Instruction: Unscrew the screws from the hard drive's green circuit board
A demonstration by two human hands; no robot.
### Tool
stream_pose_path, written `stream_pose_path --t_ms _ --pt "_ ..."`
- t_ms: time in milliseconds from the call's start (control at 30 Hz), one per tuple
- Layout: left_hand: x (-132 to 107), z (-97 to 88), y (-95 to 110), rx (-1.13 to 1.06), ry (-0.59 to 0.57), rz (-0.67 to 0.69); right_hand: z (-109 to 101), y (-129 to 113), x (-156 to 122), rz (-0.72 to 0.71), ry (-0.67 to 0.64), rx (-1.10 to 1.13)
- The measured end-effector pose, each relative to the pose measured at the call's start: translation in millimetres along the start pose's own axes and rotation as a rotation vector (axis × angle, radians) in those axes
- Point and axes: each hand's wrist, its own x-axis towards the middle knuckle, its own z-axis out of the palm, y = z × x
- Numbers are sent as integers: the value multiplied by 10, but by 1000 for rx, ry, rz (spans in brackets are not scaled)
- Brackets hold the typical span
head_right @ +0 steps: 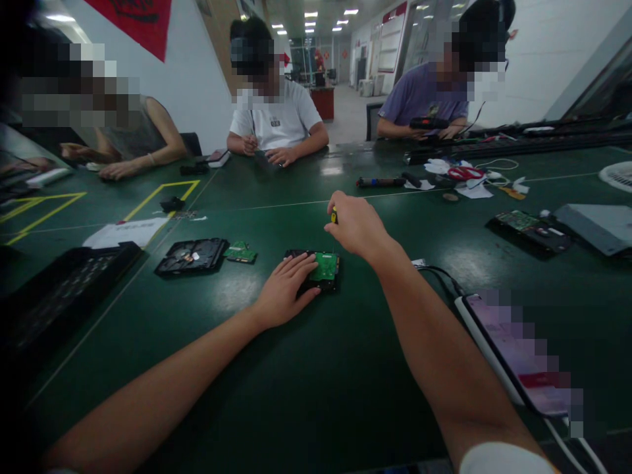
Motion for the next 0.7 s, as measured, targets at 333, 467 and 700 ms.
stream_pose_path --t_ms 333,467,700 --pt "6 -14 8 -1 8 7 -31 -37 42 -121 -24 86" --pt "1 -20 8 -3 1 -2 -67 -37 18 -53 30 150" --pt "4 -30 19 -10 3 -2 -131 -25 -9 46 35 238"
